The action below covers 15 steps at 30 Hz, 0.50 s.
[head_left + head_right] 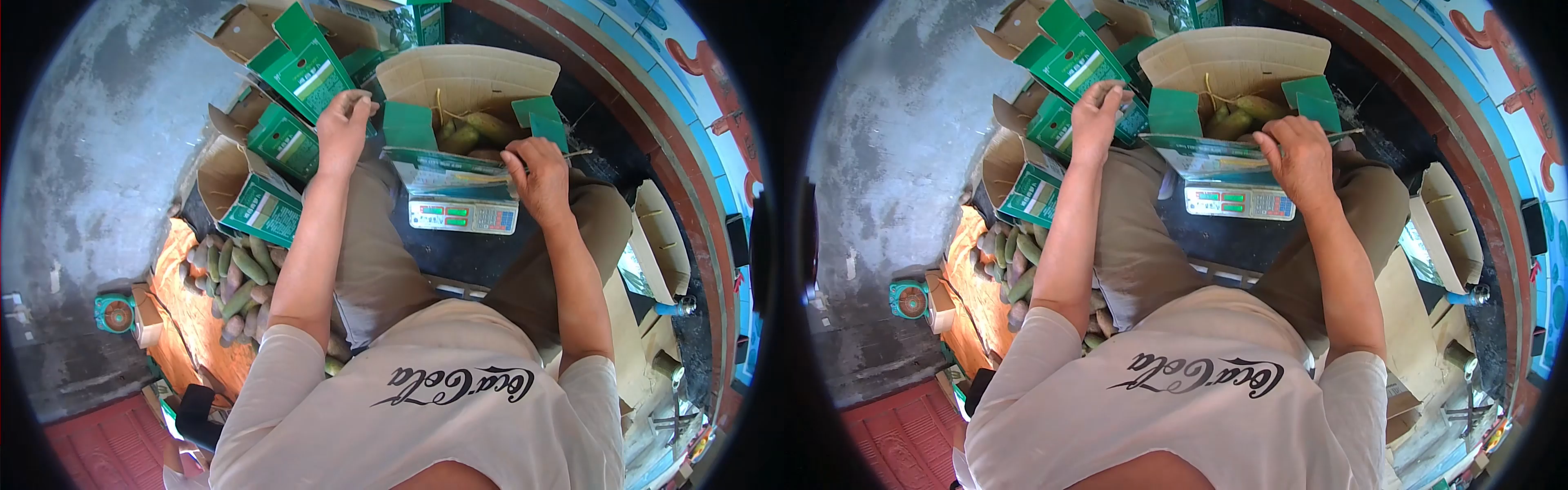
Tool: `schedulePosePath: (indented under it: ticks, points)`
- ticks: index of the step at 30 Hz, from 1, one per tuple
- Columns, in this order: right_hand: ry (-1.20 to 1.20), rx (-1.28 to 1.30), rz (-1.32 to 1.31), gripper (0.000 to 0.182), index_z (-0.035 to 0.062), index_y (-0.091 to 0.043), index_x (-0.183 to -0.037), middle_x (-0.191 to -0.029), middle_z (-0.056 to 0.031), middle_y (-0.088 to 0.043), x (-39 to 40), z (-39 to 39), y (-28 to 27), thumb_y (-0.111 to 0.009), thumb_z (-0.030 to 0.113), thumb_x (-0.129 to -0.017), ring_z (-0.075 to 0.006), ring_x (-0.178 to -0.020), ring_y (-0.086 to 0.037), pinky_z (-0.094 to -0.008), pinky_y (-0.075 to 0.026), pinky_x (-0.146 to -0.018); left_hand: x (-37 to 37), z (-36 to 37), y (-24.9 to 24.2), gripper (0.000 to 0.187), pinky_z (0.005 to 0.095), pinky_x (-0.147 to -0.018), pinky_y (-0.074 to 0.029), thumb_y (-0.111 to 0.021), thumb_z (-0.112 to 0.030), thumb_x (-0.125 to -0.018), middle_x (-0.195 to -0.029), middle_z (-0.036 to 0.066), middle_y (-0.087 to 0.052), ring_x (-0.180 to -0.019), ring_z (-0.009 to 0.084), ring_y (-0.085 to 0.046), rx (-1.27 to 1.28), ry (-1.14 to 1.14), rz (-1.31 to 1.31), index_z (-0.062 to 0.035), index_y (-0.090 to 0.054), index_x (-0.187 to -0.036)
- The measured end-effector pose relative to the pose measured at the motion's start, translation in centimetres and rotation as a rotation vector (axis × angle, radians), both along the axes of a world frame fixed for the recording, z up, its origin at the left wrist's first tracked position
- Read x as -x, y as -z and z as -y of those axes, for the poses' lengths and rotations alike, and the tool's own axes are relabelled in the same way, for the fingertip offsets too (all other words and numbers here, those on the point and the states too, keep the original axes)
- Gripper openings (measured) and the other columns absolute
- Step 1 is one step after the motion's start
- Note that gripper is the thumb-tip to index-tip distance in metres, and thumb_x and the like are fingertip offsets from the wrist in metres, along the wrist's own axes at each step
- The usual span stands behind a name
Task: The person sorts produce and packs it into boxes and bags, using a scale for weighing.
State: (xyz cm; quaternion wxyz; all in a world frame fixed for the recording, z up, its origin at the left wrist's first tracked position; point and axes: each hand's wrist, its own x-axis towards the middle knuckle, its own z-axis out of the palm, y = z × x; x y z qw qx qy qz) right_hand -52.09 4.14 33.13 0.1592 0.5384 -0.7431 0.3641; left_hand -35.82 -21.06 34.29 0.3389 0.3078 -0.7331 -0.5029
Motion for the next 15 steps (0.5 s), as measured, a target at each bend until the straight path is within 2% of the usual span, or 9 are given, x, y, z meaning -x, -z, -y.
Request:
schedulePosePath:
  ticks: [15]
  points:
    - [0.082, 0.052, 0.008, 0.013, 0.0062, -0.063, -0.08, -0.075, -0.0076, -0.06, 0.25, -0.15, 0.58, -0.068, 0.018, -0.082, -0.0284, -0.072, -0.057, -0.0381, -0.044, -0.067, -0.12, 0.05, -0.22, 0.026, 0.0292, -0.083, -0.046, -0.055, -0.022, -0.094, -0.09, 0.01, -0.07, -0.087, 0.0153, -0.063, 0.06, -0.054, 0.018, 0.0012, -0.064, -0.1]
